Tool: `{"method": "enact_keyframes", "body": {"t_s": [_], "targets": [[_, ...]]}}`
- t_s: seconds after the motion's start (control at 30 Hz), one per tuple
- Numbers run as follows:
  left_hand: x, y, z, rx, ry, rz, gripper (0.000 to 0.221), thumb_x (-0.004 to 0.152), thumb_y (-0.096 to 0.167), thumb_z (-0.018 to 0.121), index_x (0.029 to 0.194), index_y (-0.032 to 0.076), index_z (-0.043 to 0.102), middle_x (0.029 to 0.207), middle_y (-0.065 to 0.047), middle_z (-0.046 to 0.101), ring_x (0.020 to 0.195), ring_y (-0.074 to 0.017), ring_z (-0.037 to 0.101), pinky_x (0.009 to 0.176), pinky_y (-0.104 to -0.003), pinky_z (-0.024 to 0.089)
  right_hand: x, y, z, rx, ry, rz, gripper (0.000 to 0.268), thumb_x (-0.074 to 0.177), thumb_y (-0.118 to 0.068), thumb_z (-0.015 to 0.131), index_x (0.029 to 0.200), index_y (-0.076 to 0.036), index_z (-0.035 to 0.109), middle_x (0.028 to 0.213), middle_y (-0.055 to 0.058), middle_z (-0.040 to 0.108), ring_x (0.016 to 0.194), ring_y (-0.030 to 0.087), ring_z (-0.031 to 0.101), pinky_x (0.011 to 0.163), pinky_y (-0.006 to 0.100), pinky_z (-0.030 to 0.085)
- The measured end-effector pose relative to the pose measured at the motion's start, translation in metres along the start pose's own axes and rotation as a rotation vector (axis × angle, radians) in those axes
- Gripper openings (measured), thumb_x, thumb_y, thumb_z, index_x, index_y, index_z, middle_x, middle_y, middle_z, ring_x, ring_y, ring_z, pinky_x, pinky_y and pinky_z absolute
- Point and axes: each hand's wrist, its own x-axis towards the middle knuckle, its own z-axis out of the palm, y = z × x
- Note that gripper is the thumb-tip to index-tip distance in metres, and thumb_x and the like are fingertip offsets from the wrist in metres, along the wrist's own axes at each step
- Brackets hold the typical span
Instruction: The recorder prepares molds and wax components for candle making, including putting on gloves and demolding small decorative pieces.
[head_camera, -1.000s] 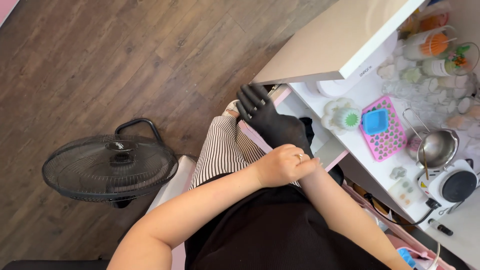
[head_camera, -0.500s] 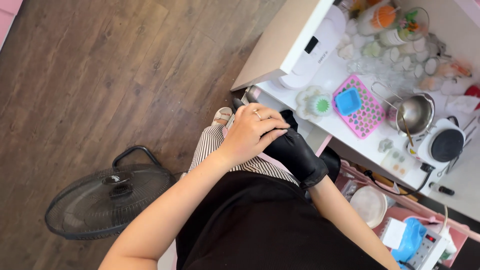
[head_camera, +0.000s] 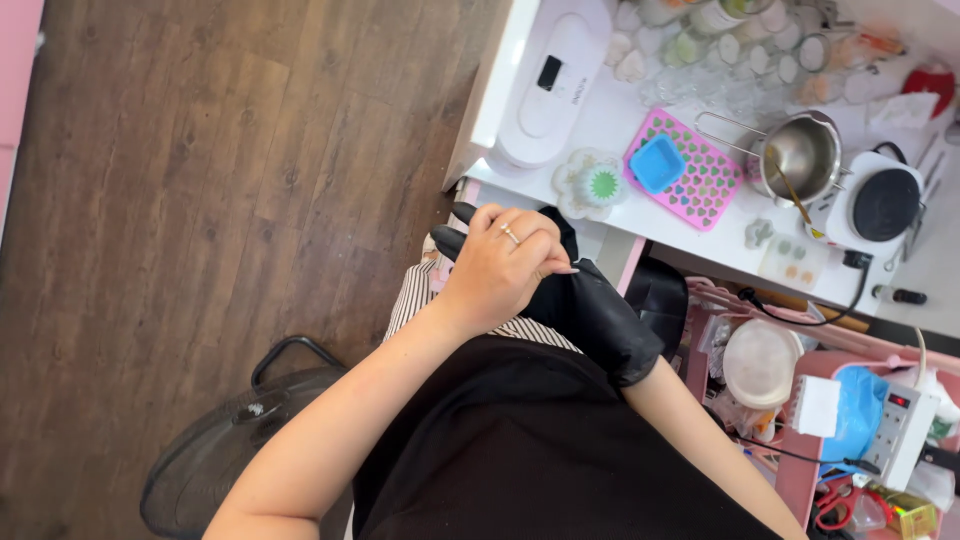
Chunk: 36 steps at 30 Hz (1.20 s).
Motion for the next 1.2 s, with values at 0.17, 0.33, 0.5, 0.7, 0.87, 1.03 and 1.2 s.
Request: {"method": "enact_keyframes", "body": {"t_s": [0.17,0.33,0.5,0.7,0.87,1.03,1.2], "targets": [[0.004,-0.003,0.007,-0.022,0.015,-0.033,0.011,0.093,0.015,0.074,0.094,0.013,0.063,0.104,0.001,0.064,0.103,-0.0207,0.062,0.097,-0.039,0.040,-0.022,-0.007,0.052,-0.612,0.031,-0.277,0.020,0.106,-0.007,0.042,0.110,-0.005,0.061,0.102,0.000,0.060,0.090,0.006,0.053,0.078,0.023,0.048],[0.011,-0.006,0.006,-0.093,0.040,-0.107,0.010,0.095,0.016,0.073,0.098,0.012,0.065,0.104,0.000,0.068,0.105,-0.0209,0.064,0.095,-0.039,0.043,-0.031,-0.013,0.104,-0.702,0.154,-0.390,0.017,0.109,-0.012,0.050,0.113,-0.002,0.062,0.101,0.003,0.060,0.088,0.009,0.053,0.075,0.025,0.047],[0.005,-0.012,0.008,-0.095,-0.125,-0.142,0.013,0.091,0.018,0.077,0.097,0.011,0.068,0.095,-0.002,0.066,0.097,-0.0270,0.063,0.088,-0.039,0.044,-0.019,-0.016,0.077,-0.296,0.110,-0.345,0.041,0.109,-0.033,0.043,0.118,0.002,0.063,0.103,0.007,0.067,0.090,0.013,0.063,0.077,0.026,0.053],[-0.003,-0.029,0.010,0.038,-0.057,-0.106,0.023,0.089,0.025,0.081,0.084,0.012,0.063,0.083,0.003,0.062,0.086,-0.0219,0.061,0.085,-0.039,0.042,-0.037,-0.023,0.114,-0.938,-0.045,-0.421,0.041,0.104,-0.017,0.057,0.139,0.004,0.059,0.123,0.010,0.067,0.110,0.011,0.062,0.093,0.028,0.053],[0.001,-0.024,0.011,0.065,-0.094,-0.079,0.019,0.088,0.026,0.081,0.087,0.013,0.067,0.085,0.001,0.062,0.088,-0.0222,0.061,0.087,-0.039,0.042,-0.033,-0.027,0.097,-1.195,0.073,-0.526,0.035,0.100,-0.018,0.061,0.127,0.003,0.069,0.113,0.011,0.077,0.103,0.016,0.071,0.089,0.031,0.058],[0.021,-0.005,0.013,-0.219,-0.098,-0.066,0.025,0.089,0.022,0.077,0.110,0.009,0.073,0.104,-0.006,0.067,0.102,-0.0245,0.060,0.092,-0.037,0.041,-0.033,-0.031,0.081,-0.678,0.171,-0.353,0.042,0.108,-0.029,0.047,0.133,0.000,0.063,0.121,0.009,0.071,0.108,0.014,0.067,0.094,0.029,0.055],[0.012,-0.017,0.040,-0.687,-0.224,-0.348,0.011,0.095,0.009,0.076,0.090,0.005,0.067,0.094,-0.005,0.068,0.095,-0.0196,0.062,0.095,-0.034,0.045,-0.035,-0.026,0.070,-0.549,0.072,-0.278,0.040,0.106,-0.024,0.052,0.135,0.002,0.059,0.124,0.007,0.066,0.109,0.013,0.063,0.092,0.028,0.052]]}}
